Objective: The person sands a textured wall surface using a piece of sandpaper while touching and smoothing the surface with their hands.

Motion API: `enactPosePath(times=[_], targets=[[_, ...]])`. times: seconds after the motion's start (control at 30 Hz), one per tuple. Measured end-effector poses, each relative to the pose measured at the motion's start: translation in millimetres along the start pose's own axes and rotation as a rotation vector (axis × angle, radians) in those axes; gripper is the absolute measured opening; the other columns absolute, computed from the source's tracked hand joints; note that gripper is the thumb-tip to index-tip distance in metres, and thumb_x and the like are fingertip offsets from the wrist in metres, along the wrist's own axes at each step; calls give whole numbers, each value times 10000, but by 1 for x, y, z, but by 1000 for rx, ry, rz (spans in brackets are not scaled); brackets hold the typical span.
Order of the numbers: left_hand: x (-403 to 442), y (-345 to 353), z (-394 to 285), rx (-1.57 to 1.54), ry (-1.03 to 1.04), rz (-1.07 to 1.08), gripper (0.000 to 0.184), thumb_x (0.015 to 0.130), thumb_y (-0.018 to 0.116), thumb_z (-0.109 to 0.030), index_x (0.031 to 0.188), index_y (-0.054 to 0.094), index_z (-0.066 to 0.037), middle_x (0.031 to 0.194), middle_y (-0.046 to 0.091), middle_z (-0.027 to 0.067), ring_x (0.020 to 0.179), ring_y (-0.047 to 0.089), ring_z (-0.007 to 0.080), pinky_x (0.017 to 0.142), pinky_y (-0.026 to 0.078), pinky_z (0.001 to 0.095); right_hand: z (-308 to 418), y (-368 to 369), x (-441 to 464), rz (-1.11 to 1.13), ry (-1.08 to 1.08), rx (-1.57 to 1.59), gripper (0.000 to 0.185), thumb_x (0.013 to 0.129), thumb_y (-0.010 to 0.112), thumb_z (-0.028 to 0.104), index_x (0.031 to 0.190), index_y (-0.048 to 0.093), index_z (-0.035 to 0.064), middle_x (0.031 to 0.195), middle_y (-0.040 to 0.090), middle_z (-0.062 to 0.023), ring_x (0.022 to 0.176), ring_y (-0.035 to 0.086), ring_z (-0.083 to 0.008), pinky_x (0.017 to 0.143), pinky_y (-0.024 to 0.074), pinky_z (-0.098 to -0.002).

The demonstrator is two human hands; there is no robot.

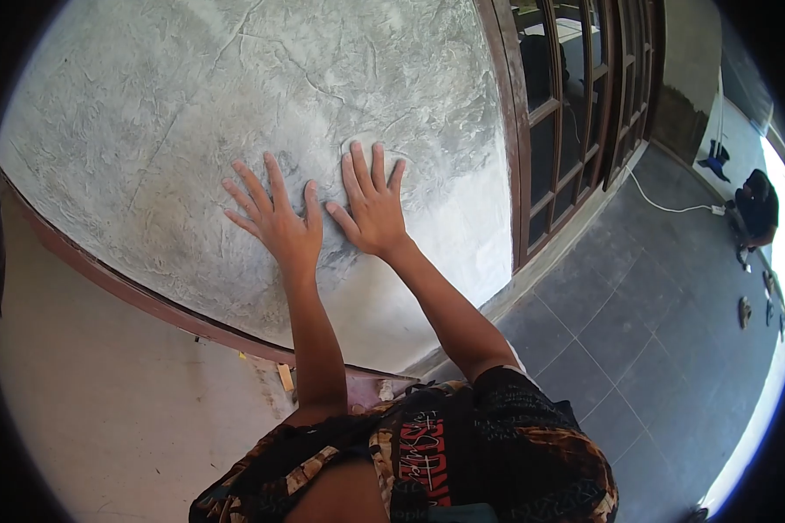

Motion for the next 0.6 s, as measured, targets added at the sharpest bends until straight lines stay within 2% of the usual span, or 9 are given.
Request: enactPosePath(times=[0.1, 0.27, 0.37, 0.47, 0.6], targets=[[3, -3, 1, -50, -11, -15, 654, 967, 545, -426, 1556, 374, -198, 1660, 145, 188, 1522, 59, 455, 1133, 21, 714, 3, -3, 11, -2, -64, -27, 748, 994, 431, 484, 1504, 332, -54, 1631, 204, -223, 1509, 76, -476, 1114, -6, -737], [2, -2, 1, -25, -1, -18, 629, 982, 522, -410, 1557, 373, -204, 1662, 148, 177, 1523, 65, 450, 1137, 31, 710, -25, 32, -64, 64, 14, -11, 750, 997, 421, 489, 1495, 339, -66, 1630, 208, -222, 1502, 83, -491, 1108, -13, -743], [2, 0, 1, -16, -22, -9, 627, 984, 518, -408, 1557, 372, -200, 1661, 151, 181, 1521, 71, 451, 1137, 37, 709, 1, -1, 9, -40, -59, -28, 748, 994, 426, 490, 1489, 351, -66, 1626, 219, -219, 1497, 105, -496, 1107, -6, -746], [2, 0, 1, -37, -32, 11, 640, 990, 503, -433, 1566, 350, -198, 1664, 130, 180, 1523, 48, 452, 1130, 25, 722, 1, -1, 11, 18, -120, -76, 750, 990, 435, 491, 1484, 359, -67, 1624, 225, -217, 1494, 108, -499, 1103, 2, -752], [4, 1, 2, -22, -15, -16, 641, 991, 501, -434, 1567, 347, -199, 1664, 132, 181, 1522, 53, 454, 1128, 24, 725, -19, 21, -59, 100, -37, -40, 754, 984, 444, 500, 1486, 362, -58, 1627, 223, -210, 1501, 106, -482, 1102, 10, -755]])
Point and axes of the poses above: each hand's wrist, its own x-axis towards the middle knuckle, its own y-axis out of the palm, z = x × y, the point moved 8 cm from there along x, towards the middle knuckle
